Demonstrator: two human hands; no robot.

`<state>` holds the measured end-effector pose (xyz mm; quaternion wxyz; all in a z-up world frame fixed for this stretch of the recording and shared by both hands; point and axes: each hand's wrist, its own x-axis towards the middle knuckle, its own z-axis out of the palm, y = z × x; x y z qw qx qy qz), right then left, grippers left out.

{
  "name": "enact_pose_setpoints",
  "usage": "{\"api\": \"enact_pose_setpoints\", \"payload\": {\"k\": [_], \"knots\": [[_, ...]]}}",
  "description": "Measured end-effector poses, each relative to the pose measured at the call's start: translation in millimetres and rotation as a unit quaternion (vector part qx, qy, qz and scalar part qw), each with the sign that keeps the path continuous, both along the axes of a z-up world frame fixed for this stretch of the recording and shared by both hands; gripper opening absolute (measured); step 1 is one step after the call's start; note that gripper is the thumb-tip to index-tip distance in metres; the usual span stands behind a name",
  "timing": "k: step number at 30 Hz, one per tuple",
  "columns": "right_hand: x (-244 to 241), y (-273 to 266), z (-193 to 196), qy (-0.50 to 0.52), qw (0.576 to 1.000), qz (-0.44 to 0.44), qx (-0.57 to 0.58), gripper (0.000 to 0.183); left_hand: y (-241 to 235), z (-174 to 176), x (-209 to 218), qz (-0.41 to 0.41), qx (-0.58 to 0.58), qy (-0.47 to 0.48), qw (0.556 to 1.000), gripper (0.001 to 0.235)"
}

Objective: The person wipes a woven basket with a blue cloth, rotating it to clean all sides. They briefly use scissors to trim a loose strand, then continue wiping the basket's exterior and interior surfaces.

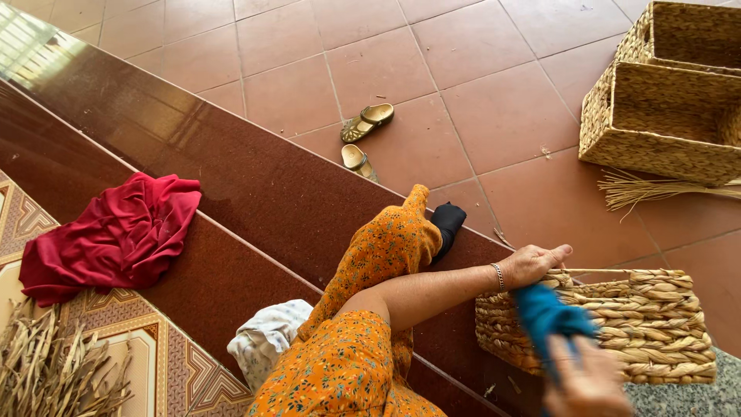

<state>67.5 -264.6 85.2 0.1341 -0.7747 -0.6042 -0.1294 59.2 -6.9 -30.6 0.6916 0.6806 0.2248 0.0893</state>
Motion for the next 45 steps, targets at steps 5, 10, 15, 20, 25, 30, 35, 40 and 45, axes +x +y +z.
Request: {"api": "enact_pose_setpoints", "payload": {"k": [5,10,15,20,25,30,35,40,45], "knots": [[-2.9,-4.3,-6.3,0.013,0.998,0.049,-0.023,0.069,-5.0,2.9,1.0,-0.016,-0.12,-0.004,0.993,0.068],[132.7,-34.5,-24.2,-0.113,0.988,-0.046,-0.096,0.087,-9.2,12.0,2.7,-0.056,-0.011,-0.008,0.998,0.056],[162.2,-48.5,-50.7,-0.066,0.982,-0.175,-0.018,0.047,-5.0,11.8,3.5,-0.047,0.013,0.021,0.999,0.061],[69.7,-3.6,-56.3,-0.095,0.995,-0.03,-0.015,0.078,0.1,-12.1,6.9,-0.009,0.008,-0.008,1.0,0.075],[-4.1,-4.5,-49.9,-0.038,0.997,0.063,0.006,0.064,-2.5,-26.6,21.1,-0.027,-0.025,-0.005,0.999,0.071],[117.9,-23.6,-60.7,-0.075,0.992,0.092,0.042,0.095,-7.8,-7.5,11.4,-0.052,-0.038,-0.007,0.998,0.058],[214.9,-52.8,-68.5,-0.093,0.987,-0.115,-0.062,0.093,-8.3,15.4,0.3,-0.057,-0.023,-0.01,0.998,0.057],[157.4,-31.3,-86.7,-0.085,0.992,-0.064,-0.068,0.095,-1.4,5.2,5.0,-0.044,-0.012,0.028,0.999,0.067],[42.2,-1.9,-110.3,-0.064,0.989,0.086,-0.104,0.082,2.0,-21.9,21.3,-0.025,-0.043,0.006,0.999,0.07]]}}
